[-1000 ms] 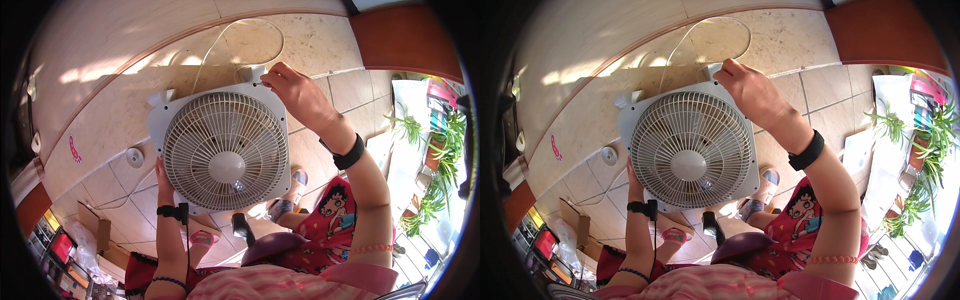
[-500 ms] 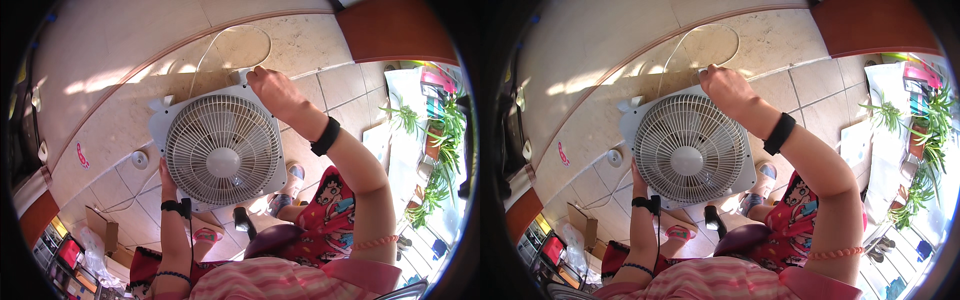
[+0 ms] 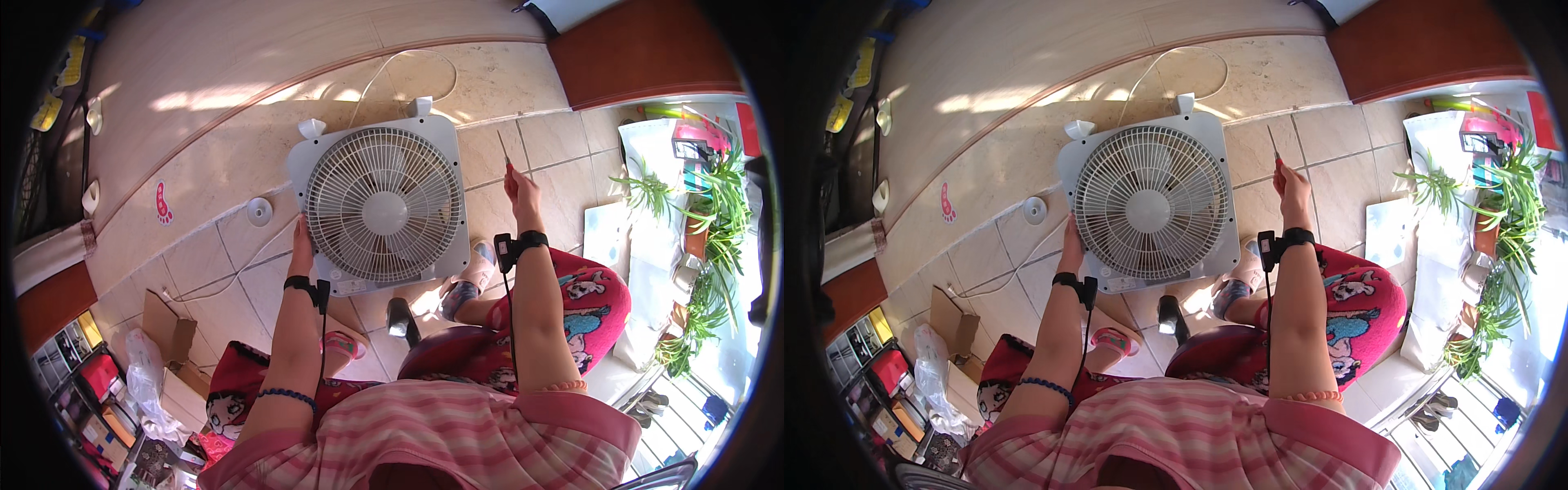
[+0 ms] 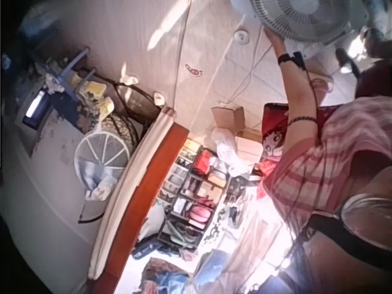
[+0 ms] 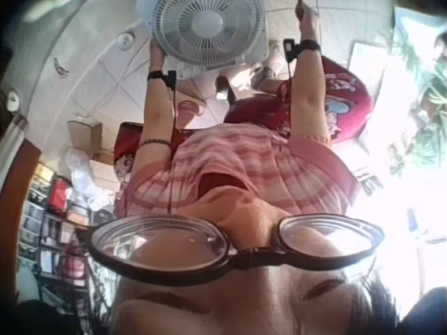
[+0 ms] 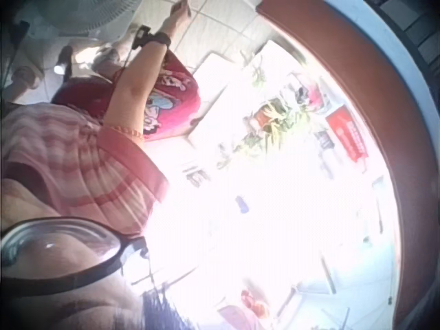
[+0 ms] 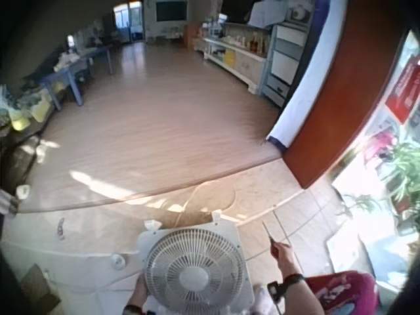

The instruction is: The person assembles a small white table fan by hand. They attach the front grille, insert the central hub cap, and secure the rear grille, completing the fan assembly.

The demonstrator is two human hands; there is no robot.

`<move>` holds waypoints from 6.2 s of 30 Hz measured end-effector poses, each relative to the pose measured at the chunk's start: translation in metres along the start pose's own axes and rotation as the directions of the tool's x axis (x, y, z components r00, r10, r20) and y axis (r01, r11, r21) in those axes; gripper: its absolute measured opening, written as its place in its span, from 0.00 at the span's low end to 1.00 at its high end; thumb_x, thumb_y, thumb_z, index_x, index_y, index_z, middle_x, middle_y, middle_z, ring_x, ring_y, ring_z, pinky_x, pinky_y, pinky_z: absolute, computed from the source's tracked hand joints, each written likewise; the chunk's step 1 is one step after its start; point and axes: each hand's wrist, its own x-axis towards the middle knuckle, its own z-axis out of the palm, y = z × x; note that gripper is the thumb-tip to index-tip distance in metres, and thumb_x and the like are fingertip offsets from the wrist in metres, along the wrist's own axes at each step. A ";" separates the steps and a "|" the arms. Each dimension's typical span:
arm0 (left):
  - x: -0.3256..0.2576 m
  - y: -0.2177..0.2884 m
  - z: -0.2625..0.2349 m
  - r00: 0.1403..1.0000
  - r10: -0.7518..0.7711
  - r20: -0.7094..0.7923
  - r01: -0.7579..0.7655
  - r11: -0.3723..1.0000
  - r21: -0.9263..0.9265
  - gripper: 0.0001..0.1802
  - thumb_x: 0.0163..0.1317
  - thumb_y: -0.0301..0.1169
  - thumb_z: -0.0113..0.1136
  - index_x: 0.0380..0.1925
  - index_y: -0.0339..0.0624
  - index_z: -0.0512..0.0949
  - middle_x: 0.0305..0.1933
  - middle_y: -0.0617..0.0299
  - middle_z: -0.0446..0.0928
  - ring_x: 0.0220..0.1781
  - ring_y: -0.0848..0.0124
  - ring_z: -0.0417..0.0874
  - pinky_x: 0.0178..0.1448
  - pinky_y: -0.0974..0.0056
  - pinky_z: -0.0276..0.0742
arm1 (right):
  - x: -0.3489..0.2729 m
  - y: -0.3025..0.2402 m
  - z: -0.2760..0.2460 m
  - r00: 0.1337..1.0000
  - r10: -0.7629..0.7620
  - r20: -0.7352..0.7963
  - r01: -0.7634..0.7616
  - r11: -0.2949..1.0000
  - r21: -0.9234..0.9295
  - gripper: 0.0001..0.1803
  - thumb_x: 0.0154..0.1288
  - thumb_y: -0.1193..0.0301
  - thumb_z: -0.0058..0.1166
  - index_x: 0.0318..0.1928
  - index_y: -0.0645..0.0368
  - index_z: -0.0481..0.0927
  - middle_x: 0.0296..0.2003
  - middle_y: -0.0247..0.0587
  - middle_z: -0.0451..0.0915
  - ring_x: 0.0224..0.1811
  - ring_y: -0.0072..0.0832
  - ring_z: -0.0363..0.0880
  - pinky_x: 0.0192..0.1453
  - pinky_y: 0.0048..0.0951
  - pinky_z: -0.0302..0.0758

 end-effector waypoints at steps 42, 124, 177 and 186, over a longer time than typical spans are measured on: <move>-0.286 0.252 0.053 0.945 0.209 0.252 -0.305 0.839 0.450 0.33 0.75 0.43 0.36 0.76 0.55 0.42 0.78 0.61 0.49 0.76 0.65 0.56 0.74 0.62 0.58 | -0.261 -0.109 0.014 0.513 0.180 0.839 0.098 0.959 -0.267 0.26 0.78 0.64 0.35 0.73 0.51 0.55 0.65 0.38 0.67 0.63 0.28 0.70 0.66 0.30 0.69; -0.025 0.129 0.061 0.970 -0.240 0.021 0.198 0.844 0.498 0.31 0.71 0.62 0.27 0.23 0.49 0.62 0.14 0.72 0.50 0.13 0.75 0.54 0.22 0.63 0.62 | -0.032 -0.069 0.066 0.783 0.501 0.369 0.212 0.343 -0.915 0.38 0.64 0.28 0.32 0.14 0.46 0.57 0.10 0.21 0.51 0.10 0.15 0.43 0.17 0.24 0.41; -0.095 -0.153 0.003 0.994 0.065 0.086 -0.105 0.408 0.907 0.22 0.43 0.23 0.64 0.41 0.33 0.70 0.34 0.46 0.78 0.39 0.48 0.82 0.44 0.52 0.77 | -0.321 -0.172 -0.119 0.523 -0.504 0.687 0.663 -0.266 -0.699 0.25 0.64 0.64 0.58 0.60 0.62 0.74 0.51 0.52 0.74 0.53 0.38 0.73 0.59 0.37 0.70; -0.076 -0.144 -0.018 0.937 -0.130 0.323 -0.285 0.244 0.927 0.22 0.50 0.20 0.58 0.48 0.33 0.69 0.29 0.52 0.76 0.21 0.65 0.77 0.20 0.61 0.70 | -0.339 -0.064 -0.248 0.631 -0.627 0.458 0.776 0.487 -0.402 0.38 0.68 0.56 0.50 0.71 0.61 0.56 0.69 0.55 0.57 0.73 0.47 0.55 0.74 0.41 0.53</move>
